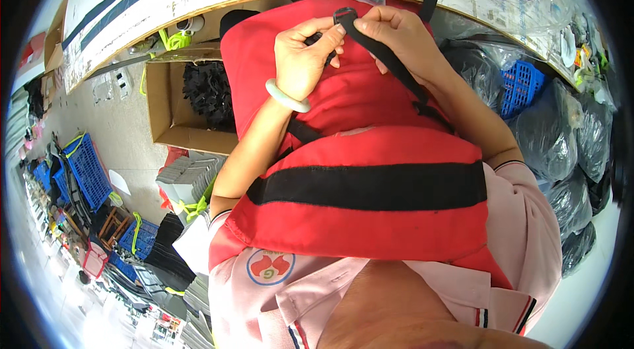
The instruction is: The person is manually assembling plastic buckles onto black nylon straps at a workbench.
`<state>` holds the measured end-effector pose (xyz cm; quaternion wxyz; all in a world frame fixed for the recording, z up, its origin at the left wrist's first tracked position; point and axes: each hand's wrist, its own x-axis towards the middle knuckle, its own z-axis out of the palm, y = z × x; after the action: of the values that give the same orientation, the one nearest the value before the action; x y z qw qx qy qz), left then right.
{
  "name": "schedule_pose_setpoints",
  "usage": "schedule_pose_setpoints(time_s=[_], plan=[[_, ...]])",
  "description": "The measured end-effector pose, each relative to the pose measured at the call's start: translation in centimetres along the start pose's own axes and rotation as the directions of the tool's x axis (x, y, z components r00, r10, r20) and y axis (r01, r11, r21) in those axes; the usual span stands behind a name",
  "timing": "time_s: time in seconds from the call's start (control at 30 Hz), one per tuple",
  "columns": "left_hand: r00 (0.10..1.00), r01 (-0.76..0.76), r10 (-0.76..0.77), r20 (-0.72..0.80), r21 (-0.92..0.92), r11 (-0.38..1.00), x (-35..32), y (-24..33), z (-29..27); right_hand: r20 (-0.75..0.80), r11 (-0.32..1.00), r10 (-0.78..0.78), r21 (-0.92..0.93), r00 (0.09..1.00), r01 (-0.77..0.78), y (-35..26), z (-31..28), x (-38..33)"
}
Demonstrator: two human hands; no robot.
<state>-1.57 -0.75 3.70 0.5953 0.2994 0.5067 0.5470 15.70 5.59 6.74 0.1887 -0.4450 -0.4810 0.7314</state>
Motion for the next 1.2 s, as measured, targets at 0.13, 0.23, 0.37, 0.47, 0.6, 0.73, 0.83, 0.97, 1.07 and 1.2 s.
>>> schedule_pose_setpoints(time_s=[0.13,0.23,0.37,0.47,0.6,0.73,0.83,0.97,1.07,1.2], plan=[[0.981,-0.187,0.194,-0.010,0.220,0.957,0.0,-0.6,-0.9,0.039,0.978,-0.005,0.207,0.999,-0.003,0.3,0.8,0.4],[0.902,-0.411,0.421,0.093,0.479,0.775,0.2,-0.9,-1.5,0.049,0.966,-0.048,0.255,0.998,0.033,0.6,1.3,0.9],[0.751,-0.608,0.588,0.301,0.664,0.436,0.6,-1.0,-2.3,-0.049,0.981,-0.127,0.139,0.991,0.133,1.7,1.3,2.1],[0.987,-0.162,0.157,0.040,0.190,0.968,-0.7,-1.0,-2.3,0.148,0.982,-0.073,0.182,0.986,0.045,1.6,1.0,2.3],[0.966,0.257,-0.240,0.092,-0.381,0.888,-0.2,-1.2,-3.3,0.057,0.946,-0.318,-0.040,0.946,0.320,2.9,1.6,3.2],[0.989,0.133,-0.147,-0.015,-0.330,0.934,-0.2,-1.1,-2.5,-0.052,0.716,-0.690,-0.195,0.722,0.670,2.3,2.8,2.4],[0.993,0.034,-0.060,-0.098,-0.254,0.967,-0.4,-1.0,-2.3,-0.016,0.849,-0.515,-0.145,0.857,0.508,-0.7,3.0,0.7],[0.984,-0.080,0.056,-0.166,-0.139,0.987,-0.6,-0.9,-2.4,0.037,0.940,-0.261,-0.220,0.965,0.262,0.0,2.0,1.1],[0.974,-0.149,0.133,-0.183,-0.073,0.986,-1.2,-0.9,-2.0,0.043,0.971,-0.110,-0.210,0.993,0.117,0.7,2.2,0.9],[0.943,-0.301,0.313,-0.117,0.104,0.948,-1.5,-1.2,-2.1,0.011,0.988,-0.140,-0.063,0.990,0.141,1.6,3.2,1.6]])
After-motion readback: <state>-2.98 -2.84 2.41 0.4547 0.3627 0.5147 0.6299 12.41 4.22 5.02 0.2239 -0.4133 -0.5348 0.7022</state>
